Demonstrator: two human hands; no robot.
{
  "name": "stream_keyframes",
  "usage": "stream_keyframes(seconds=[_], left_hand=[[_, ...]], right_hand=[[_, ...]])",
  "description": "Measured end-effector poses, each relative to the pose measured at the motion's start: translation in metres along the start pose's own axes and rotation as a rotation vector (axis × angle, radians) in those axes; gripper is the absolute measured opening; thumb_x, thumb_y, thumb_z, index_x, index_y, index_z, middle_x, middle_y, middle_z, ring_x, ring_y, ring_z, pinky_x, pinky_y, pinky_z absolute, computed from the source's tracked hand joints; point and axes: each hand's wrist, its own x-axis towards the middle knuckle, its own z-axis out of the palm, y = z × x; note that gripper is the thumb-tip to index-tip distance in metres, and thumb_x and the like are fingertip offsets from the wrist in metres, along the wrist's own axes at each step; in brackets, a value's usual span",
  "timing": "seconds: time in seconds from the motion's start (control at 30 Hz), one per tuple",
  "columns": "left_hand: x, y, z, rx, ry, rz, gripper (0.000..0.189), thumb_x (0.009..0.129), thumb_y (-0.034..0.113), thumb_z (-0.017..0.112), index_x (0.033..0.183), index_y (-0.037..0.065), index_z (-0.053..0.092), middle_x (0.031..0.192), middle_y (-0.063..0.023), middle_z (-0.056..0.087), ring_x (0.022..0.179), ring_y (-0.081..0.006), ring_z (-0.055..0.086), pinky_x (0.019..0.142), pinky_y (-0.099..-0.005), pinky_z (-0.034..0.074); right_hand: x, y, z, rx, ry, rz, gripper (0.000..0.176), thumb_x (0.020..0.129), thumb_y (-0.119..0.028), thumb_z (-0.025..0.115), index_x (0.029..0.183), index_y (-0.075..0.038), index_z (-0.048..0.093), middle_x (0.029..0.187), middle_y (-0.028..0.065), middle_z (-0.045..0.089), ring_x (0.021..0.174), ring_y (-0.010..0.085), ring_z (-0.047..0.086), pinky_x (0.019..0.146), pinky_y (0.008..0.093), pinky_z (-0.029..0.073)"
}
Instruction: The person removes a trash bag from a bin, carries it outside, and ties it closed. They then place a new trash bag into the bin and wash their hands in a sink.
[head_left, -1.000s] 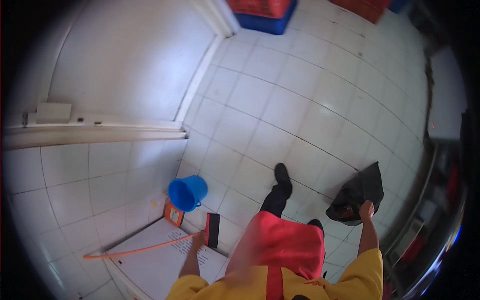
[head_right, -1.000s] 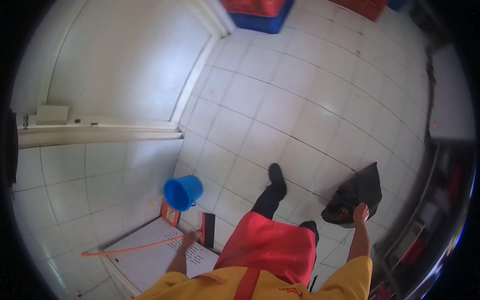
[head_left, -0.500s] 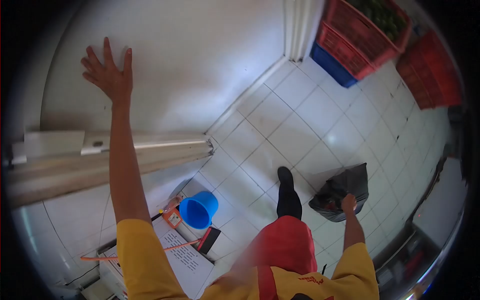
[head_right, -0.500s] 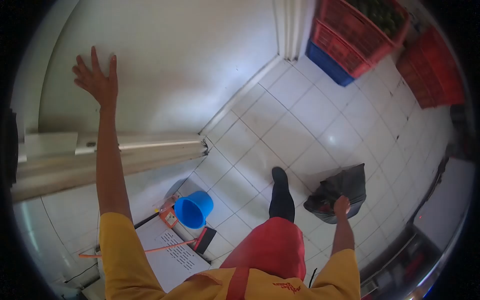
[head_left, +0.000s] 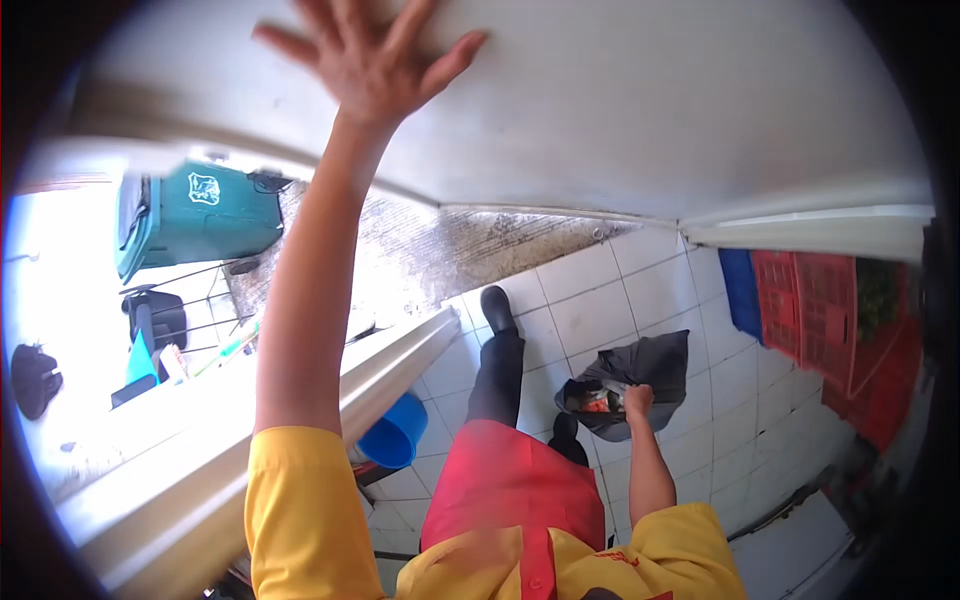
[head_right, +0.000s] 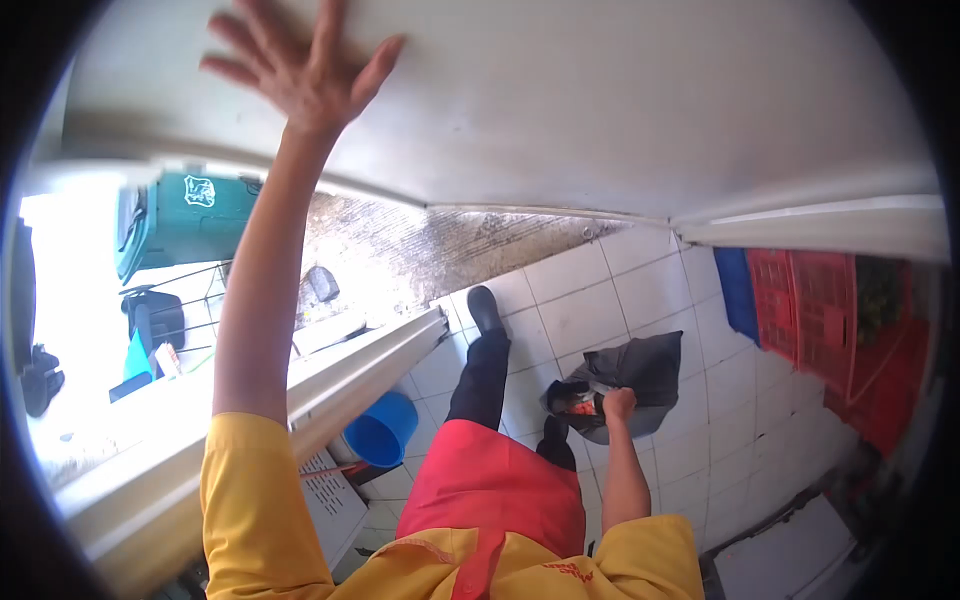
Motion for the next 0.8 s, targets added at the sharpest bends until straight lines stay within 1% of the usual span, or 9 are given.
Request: stream_keyframes(seconds=[0.13, 0.17, 0.23, 0.27, 0.33, 0.4, 0.5, 0.77, 0.8], left_hand=[[0.012, -0.002, 0.102, -0.202, -0.272, -0.088, 0.063, 0.077, 0.069, 0.022, 0.133, 0.04, 0.019, 0.143, -0.0113, -0.001, 0.131, -0.0345, -0.005, 0.096, -0.061, -0.014], [0.017, 0.0, 0.133, -0.301, -0.24, -0.099, 0.061, 0.077, 0.068, 0.022, 0.132, 0.043, 0.017, 0.144, -0.0087, -0.002, 0.13, -0.0349, -0.005, 0.096, -0.0624, -0.01], [0.025, 0.004, 0.172, -0.381, -0.445, -0.08, 0.062, 0.078, 0.065, 0.026, 0.134, 0.042, 0.008, 0.144, -0.0058, -0.009, 0.13, -0.0339, -0.009, 0.096, -0.0662, 0.002], [0.027, 0.018, 0.199, -0.461, -0.329, -0.126, 0.062, 0.08, 0.062, 0.027, 0.134, 0.041, 0.006, 0.144, -0.0058, -0.009, 0.13, -0.0342, -0.01, 0.097, -0.0646, 0.003], [0.032, 0.039, 0.22, -0.347, -0.26, -0.23, 0.064, 0.07, 0.068, 0.042, 0.128, 0.041, 0.033, 0.142, -0.0068, 0.016, 0.131, -0.0352, 0.005, 0.099, -0.0625, 0.0], [0.049, 0.049, 0.241, -0.845, -0.331, -0.422, 0.068, 0.067, 0.059, 0.055, 0.128, 0.04, 0.032, 0.142, -0.0015, 0.014, 0.131, -0.0327, 0.005, 0.1, -0.0623, 0.007], [0.059, 0.06, 0.284, -1.004, -0.404, -0.496, 0.077, 0.061, 0.047, 0.069, 0.129, 0.035, 0.034, 0.142, -0.0047, 0.012, 0.13, -0.0376, 0.006, 0.096, -0.0633, 0.019], [0.077, 0.084, 0.366, -1.112, -0.578, -0.377, 0.083, 0.062, 0.056, 0.064, 0.132, 0.041, 0.022, 0.143, -0.0006, 0.007, 0.131, -0.0314, 0.002, 0.098, -0.0639, 0.014], [0.077, 0.089, 0.377, -1.129, -0.546, -0.347, 0.082, 0.062, 0.055, 0.064, 0.131, 0.041, 0.023, 0.143, 0.0003, 0.008, 0.131, -0.0301, 0.003, 0.097, -0.0648, 0.013]], right_hand=[[0.013, -0.123, 0.011, -0.071, 0.022, -0.162, 0.027, 0.075, -0.015, 0.048, 0.075, 0.01, 0.059, 0.081, 0.0296, 0.057, 0.082, 0.0417, 0.056, 0.073, 0.0451, 0.043], [0.01, -0.166, 0.009, -0.011, -0.019, -0.146, 0.027, 0.076, -0.015, 0.047, 0.076, 0.01, 0.059, 0.081, 0.0291, 0.057, 0.083, 0.0415, 0.056, 0.073, 0.0447, 0.043], [-0.013, -0.233, 0.009, 0.045, -0.077, -0.11, 0.027, 0.077, -0.016, 0.048, 0.077, 0.009, 0.058, 0.083, 0.0289, 0.057, 0.086, 0.0414, 0.055, 0.073, 0.0439, 0.042], [-0.011, -0.261, 0.014, 0.065, -0.087, -0.105, 0.027, 0.078, -0.016, 0.049, 0.079, 0.009, 0.057, 0.085, 0.0291, 0.057, 0.088, 0.0416, 0.054, 0.073, 0.0435, 0.041], [-0.016, -0.312, 0.023, 0.079, -0.09, -0.098, 0.027, 0.077, -0.015, 0.047, 0.078, 0.009, 0.059, 0.083, 0.0292, 0.057, 0.085, 0.0403, 0.056, 0.072, 0.0433, 0.043], [-0.005, -0.337, 0.053, 0.374, -0.252, -0.002, 0.031, 0.08, -0.019, 0.048, 0.087, 0.01, 0.058, 0.091, 0.0288, 0.057, 0.09, 0.0378, 0.055, 0.076, 0.0414, 0.042], [0.023, -0.404, 0.091, 0.513, -0.356, 0.0, 0.029, 0.081, -0.019, 0.048, 0.087, 0.008, 0.057, 0.091, 0.0239, 0.057, 0.088, 0.0315, 0.054, 0.075, 0.0394, 0.042], [0.054, -0.626, 0.128, 0.505, -0.49, -0.23, 0.023, 0.083, -0.018, 0.049, 0.088, 0.003, 0.056, 0.09, 0.0126, 0.057, 0.083, 0.0167, 0.05, 0.072, 0.0347, 0.04], [0.043, -0.657, 0.11, 0.663, -0.618, -0.202, 0.024, 0.083, -0.019, 0.049, 0.092, 0.003, 0.054, 0.091, 0.0125, 0.056, 0.084, 0.0167, 0.049, 0.073, 0.0336, 0.039]])
